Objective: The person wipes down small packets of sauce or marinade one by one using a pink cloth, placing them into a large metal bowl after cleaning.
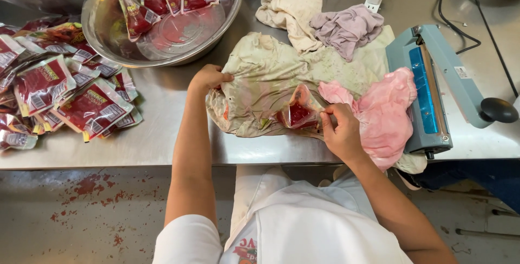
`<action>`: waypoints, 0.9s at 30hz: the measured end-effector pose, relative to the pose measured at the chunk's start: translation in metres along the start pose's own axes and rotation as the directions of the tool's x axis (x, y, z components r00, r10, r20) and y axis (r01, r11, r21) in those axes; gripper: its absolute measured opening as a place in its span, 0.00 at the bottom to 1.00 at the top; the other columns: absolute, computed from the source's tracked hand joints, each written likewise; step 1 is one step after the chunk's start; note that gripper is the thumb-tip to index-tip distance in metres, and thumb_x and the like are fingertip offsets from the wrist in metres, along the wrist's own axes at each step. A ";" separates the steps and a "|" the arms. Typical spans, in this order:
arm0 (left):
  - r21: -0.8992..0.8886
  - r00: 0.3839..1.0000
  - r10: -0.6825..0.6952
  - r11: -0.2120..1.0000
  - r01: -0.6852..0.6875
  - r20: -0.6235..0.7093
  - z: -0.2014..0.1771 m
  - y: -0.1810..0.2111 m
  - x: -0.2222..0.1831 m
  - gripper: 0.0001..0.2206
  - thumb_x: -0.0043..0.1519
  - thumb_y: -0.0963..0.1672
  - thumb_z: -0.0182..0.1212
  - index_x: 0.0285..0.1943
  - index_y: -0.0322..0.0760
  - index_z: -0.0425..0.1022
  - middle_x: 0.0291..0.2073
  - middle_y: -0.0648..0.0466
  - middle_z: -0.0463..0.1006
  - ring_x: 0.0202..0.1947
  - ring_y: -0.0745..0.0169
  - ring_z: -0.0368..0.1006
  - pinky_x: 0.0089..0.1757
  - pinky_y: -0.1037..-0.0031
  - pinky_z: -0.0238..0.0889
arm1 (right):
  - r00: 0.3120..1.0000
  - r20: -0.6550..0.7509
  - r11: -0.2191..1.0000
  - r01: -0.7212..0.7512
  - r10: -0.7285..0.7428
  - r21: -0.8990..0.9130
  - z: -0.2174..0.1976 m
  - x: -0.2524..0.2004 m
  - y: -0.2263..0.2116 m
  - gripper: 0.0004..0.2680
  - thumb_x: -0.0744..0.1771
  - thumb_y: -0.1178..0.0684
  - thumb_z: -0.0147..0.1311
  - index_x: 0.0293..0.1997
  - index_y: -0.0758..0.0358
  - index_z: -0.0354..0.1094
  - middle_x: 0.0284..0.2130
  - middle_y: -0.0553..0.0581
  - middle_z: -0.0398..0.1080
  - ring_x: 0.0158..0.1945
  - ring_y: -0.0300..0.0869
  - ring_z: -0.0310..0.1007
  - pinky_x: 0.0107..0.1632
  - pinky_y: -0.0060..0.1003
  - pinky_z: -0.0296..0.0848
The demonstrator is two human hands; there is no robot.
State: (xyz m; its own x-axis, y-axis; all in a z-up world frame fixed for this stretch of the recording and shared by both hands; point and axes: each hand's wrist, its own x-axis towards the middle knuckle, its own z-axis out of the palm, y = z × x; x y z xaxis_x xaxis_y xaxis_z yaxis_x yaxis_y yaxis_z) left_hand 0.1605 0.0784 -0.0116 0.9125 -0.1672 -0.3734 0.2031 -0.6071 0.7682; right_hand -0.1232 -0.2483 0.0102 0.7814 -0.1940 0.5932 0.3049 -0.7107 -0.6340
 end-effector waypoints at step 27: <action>-0.050 0.676 0.725 0.676 -0.735 -0.128 0.134 0.045 -0.129 0.06 0.63 0.48 0.69 0.44 0.50 0.82 0.39 0.62 0.79 0.44 0.62 0.76 0.48 0.70 0.71 | 0.994 -0.027 0.994 -0.102 0.103 0.045 0.004 0.010 -0.025 0.02 0.70 0.62 0.56 0.40 0.65 0.69 0.27 0.61 0.69 0.34 0.55 0.75 0.41 0.44 0.75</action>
State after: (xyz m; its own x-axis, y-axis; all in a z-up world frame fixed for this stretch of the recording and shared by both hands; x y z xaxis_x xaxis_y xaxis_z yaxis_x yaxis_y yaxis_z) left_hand 0.0043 -0.0313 0.0012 0.8100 -0.4538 0.3714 -0.5155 -0.2492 0.8198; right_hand -0.1207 -0.2301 0.0301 0.7939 -0.2843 0.5375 0.2479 -0.6559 -0.7130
